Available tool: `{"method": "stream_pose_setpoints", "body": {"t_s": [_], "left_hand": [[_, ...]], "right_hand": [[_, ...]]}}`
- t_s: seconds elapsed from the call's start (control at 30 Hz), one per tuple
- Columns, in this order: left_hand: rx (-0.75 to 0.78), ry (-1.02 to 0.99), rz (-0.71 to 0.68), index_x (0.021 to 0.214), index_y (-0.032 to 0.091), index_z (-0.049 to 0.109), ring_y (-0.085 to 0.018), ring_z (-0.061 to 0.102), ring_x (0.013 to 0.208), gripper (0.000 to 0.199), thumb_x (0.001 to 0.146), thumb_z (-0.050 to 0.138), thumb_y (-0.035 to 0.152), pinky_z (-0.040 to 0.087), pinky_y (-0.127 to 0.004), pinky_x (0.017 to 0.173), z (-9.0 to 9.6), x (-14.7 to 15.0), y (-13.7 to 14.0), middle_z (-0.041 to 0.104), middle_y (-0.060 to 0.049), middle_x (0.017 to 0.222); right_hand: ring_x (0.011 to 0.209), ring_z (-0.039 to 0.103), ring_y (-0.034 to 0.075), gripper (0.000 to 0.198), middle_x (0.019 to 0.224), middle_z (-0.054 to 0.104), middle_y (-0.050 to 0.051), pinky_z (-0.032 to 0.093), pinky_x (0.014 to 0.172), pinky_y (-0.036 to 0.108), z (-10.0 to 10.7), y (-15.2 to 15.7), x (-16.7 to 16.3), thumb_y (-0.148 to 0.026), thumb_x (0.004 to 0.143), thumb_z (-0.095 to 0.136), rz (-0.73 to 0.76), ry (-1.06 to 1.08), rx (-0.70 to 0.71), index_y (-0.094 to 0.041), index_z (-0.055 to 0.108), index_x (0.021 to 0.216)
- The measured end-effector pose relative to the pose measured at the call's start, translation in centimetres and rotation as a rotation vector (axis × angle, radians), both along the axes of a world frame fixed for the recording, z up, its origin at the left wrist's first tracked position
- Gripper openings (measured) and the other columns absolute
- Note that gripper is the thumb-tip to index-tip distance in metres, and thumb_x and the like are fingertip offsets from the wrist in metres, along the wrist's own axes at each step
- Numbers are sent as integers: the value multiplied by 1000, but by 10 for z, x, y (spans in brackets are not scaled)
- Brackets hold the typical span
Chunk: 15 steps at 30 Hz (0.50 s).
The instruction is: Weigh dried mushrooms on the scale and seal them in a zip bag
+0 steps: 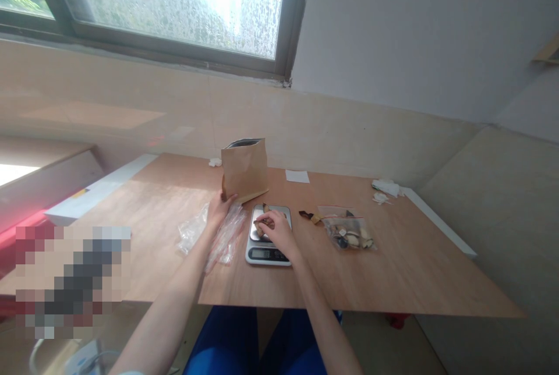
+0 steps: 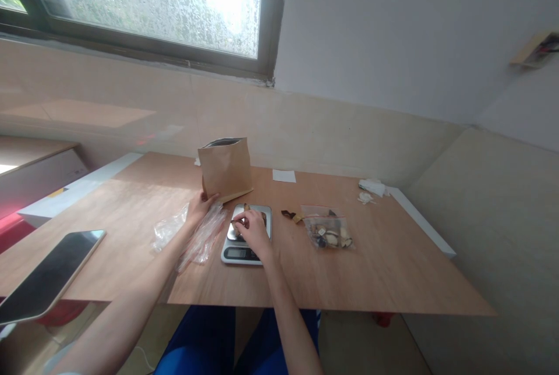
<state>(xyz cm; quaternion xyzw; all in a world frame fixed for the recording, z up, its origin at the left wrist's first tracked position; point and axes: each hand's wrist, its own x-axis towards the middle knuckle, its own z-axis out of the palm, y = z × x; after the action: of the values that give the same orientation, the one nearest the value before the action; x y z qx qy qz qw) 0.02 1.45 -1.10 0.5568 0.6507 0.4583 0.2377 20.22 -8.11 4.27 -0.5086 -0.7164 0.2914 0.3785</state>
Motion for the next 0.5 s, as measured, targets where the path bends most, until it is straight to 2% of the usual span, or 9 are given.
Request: {"method": "stream_pose_setpoints", "body": {"t_s": [0.17, 0.37, 0.5], "left_hand": [[-4, 1, 4, 87, 19, 59, -22, 59, 75, 39, 69, 55, 53, 42, -30, 64, 0, 0, 0, 65, -6, 84], [-6, -3, 7, 86, 20, 60, -22, 59, 74, 37, 70, 56, 53, 42, -30, 63, 1, 0, 0, 66, -6, 83], [-1, -3, 16, 86, 19, 60, -22, 60, 74, 35, 70, 56, 50, 42, -30, 63, 0, 1, 0, 66, -6, 83]], "right_hand": [[86, 55, 18, 13, 89, 59, 6, 46, 76, 30, -4, 2, 3, -14, 77, 56, -30, 33, 41, -18, 66, 85], [87, 53, 22, 9, 85, 64, 5, 43, 80, 36, -4, 2, 8, -16, 78, 57, -102, -135, 100, -19, 64, 83], [92, 52, 24, 11, 90, 62, 6, 41, 83, 39, -4, -5, 6, -15, 76, 59, -129, -266, 143, -19, 64, 85]]}}
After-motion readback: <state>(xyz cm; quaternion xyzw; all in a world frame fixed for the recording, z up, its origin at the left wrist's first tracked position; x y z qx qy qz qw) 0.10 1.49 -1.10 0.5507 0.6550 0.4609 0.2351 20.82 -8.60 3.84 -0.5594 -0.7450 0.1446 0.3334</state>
